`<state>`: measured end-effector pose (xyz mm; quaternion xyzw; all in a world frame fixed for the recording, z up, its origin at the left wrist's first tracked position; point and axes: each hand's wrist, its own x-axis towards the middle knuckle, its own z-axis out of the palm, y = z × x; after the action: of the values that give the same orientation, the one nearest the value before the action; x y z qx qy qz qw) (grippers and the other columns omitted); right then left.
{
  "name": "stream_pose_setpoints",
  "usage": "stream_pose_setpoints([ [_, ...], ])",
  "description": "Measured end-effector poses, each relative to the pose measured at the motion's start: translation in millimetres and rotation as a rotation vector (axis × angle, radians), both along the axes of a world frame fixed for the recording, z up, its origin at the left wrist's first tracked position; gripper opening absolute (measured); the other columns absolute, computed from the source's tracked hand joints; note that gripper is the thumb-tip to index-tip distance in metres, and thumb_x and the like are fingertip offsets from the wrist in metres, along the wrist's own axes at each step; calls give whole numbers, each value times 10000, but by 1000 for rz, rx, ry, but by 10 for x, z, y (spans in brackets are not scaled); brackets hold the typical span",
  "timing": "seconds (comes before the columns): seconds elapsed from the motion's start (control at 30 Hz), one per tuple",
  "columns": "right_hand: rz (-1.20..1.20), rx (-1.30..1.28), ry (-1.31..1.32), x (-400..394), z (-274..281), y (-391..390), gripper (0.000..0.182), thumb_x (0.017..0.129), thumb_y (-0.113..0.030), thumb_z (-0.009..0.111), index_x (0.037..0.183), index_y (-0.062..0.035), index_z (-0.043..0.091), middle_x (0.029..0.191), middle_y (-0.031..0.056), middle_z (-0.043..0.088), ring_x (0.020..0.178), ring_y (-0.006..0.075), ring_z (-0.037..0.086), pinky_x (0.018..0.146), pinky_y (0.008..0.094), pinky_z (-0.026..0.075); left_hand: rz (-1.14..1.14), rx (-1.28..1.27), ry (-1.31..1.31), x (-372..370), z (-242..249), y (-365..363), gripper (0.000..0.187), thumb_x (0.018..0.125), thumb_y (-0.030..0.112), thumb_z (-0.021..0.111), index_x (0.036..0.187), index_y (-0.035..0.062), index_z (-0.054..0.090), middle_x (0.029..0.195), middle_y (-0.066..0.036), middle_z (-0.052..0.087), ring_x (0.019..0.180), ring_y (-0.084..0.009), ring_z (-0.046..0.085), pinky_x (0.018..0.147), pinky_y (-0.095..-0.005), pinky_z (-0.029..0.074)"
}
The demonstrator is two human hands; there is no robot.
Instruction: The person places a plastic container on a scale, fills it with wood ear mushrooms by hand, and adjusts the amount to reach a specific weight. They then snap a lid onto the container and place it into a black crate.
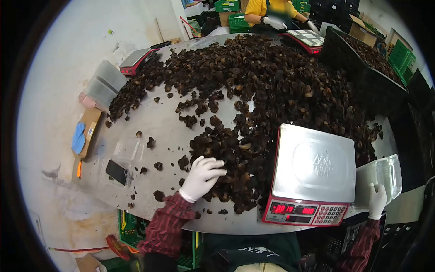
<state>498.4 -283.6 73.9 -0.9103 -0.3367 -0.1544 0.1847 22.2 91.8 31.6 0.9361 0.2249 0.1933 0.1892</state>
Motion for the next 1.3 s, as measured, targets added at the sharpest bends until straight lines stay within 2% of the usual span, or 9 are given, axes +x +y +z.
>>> stream_pose_setpoints([
  [0.13,23,-1,-66,97,-91,-94,282,878,-268,641,813,-5,561,751,154,572,688,330,554,635,395,434,187,28,170,404,-135,-276,509,788,365,675,1268,231,573,1417,-138,410,1316,-363,330,1070,-531,226],
  [0.3,70,46,-81,130,-110,-119,277,884,-265,634,831,-1,568,760,153,573,700,338,551,643,395,435,62,34,194,401,-231,-659,472,807,507,617,1228,293,601,1412,-56,438,1343,-385,292,1080,-568,206],
  [0.43,51,38,-62,149,-114,-85,281,882,-265,637,827,4,571,761,157,572,700,340,550,646,397,434,55,44,-120,190,-163,-556,318,795,266,675,1100,176,662,1237,-50,583,1167,-263,503,1003,-424,360],
  [0.53,-14,26,18,161,-124,-90,287,878,-266,640,820,7,574,760,163,569,704,341,553,648,399,432,320,-8,-246,79,-206,-61,311,806,170,655,1116,142,646,1225,-75,581,1148,-300,509,966,-409,399],
  [0.63,4,30,-17,156,-123,-102,296,874,-267,644,806,11,570,754,168,564,699,344,551,646,401,429,364,312,-43,208,-120,219,415,802,175,653,1210,169,582,1274,-100,534,1204,-335,464,948,-447,410],
  [0.77,28,19,-66,78,-63,-43,323,876,-275,637,768,17,551,735,164,550,685,349,538,638,403,424,272,34,475,151,83,305,176,767,287,685,890,173,738,1060,-40,650,997,-239,579,847,-397,452],
  [1.07,45,32,-59,75,-65,-55,321,887,-246,620,745,23,516,711,177,511,657,364,502,618,415,402,160,237,134,1124,-248,987,327,753,82,671,1068,169,659,987,-85,645,946,-285,597,846,-390,476],
  [1.23,67,0,-15,107,-38,-112,298,903,-227,596,773,27,508,717,189,494,672,372,492,621,414,397,33,-23,196,1244,-577,1372,153,732,14,636,808,132,699,883,-114,598,902,-294,594,789,-360,484],
  [1.3,122,40,-4,168,-70,-150,263,907,-199,582,796,29,513,738,192,499,693,373,492,635,416,398,81,-64,117,1144,-217,1145,158,735,-1,625,816,118,690,875,-114,593,899,-297,590,788,-364,482],
])
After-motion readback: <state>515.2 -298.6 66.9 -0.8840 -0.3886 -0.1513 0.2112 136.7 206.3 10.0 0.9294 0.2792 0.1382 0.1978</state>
